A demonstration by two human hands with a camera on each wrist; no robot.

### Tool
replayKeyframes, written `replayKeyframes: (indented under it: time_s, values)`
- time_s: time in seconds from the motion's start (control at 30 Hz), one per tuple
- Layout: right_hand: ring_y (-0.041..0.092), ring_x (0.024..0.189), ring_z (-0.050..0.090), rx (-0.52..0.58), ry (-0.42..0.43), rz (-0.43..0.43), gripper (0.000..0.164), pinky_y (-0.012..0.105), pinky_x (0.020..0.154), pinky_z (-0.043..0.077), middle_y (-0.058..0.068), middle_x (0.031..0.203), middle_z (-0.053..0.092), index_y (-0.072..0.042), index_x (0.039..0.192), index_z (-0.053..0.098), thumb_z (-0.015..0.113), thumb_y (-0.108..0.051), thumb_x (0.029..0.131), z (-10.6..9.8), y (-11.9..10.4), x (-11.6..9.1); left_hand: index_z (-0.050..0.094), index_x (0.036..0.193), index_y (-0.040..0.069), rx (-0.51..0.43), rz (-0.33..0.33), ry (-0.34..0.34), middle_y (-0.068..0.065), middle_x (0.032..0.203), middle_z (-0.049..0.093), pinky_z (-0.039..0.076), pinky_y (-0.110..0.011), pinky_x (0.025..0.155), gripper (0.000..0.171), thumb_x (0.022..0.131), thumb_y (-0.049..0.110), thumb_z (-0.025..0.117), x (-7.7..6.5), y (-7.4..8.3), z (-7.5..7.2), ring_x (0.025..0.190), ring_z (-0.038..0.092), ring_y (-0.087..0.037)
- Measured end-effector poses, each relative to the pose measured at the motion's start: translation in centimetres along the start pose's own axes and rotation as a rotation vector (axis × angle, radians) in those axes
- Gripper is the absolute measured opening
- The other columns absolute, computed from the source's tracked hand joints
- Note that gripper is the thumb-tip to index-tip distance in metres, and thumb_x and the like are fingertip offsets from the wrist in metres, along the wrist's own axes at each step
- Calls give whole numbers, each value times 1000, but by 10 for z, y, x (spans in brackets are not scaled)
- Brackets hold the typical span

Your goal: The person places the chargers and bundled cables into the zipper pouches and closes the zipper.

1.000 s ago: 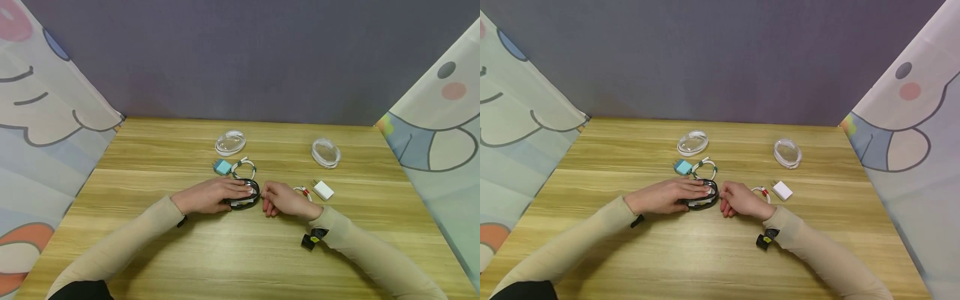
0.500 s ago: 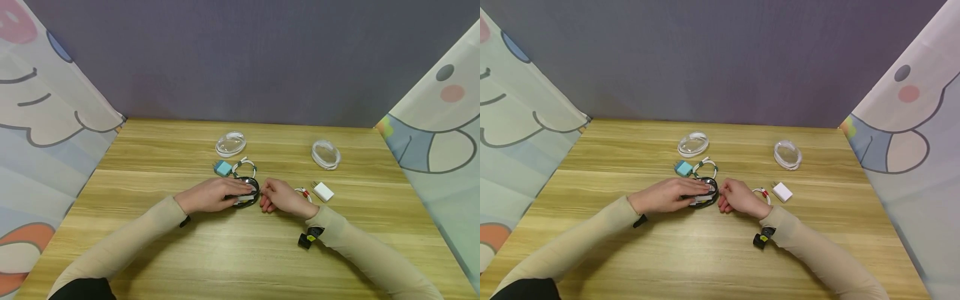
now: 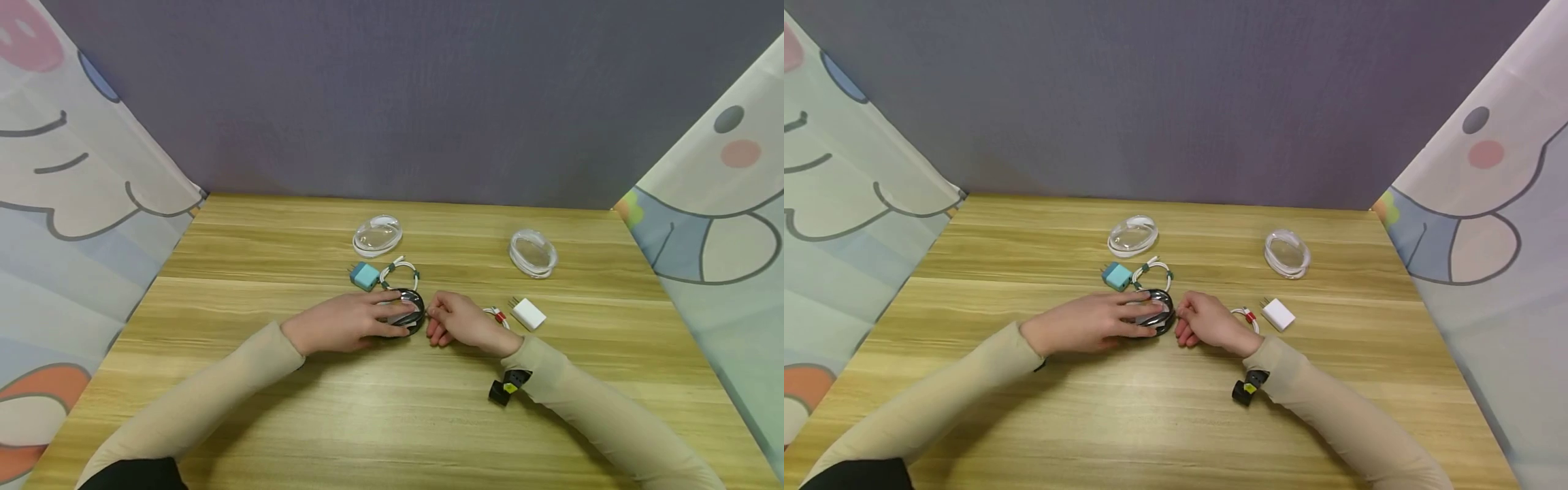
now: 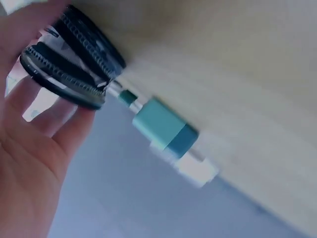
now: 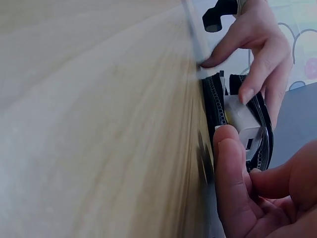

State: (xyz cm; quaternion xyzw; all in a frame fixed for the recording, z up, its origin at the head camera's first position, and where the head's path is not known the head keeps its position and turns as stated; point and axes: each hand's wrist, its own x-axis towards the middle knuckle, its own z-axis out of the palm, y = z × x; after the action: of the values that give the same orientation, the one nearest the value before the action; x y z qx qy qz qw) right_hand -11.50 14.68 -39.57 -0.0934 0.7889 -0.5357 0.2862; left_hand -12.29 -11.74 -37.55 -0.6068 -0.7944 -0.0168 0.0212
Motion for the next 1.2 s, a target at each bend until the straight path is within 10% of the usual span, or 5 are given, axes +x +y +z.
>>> replayKeyframes:
  time_s: [0.33, 0.73, 1.2]
  values:
    - [24, 63, 69, -42, -47, -44, 19, 36, 58, 59, 13, 76, 68, 6, 96, 54, 42, -5, 107, -3, 0, -1, 66, 134, 29, 136, -69, -44, -4, 154, 43, 54, -30, 60, 57, 86, 0, 73, 1, 9, -4, 134, 49, -29]
    - [23, 63, 68, -54, -58, -67, 20, 37, 58, 59, 13, 76, 68, 6, 95, 54, 42, -4, 106, -2, 1, 0, 59, 141, 28, 220, -59, -6, -6, 152, 45, 56, -32, 75, 57, 89, 6, 69, 0, 9, 1, 135, 47, -27]
    - [23, 63, 69, -123, -71, -73, 20, 36, 57, 58, 10, 75, 68, 5, 94, 55, 42, -3, 106, -5, -1, 1, 53, 147, 19, 235, -105, -4, -12, 155, 40, 55, -30, 63, 55, 95, 5, 65, 6, 14, 5, 131, 50, -30]
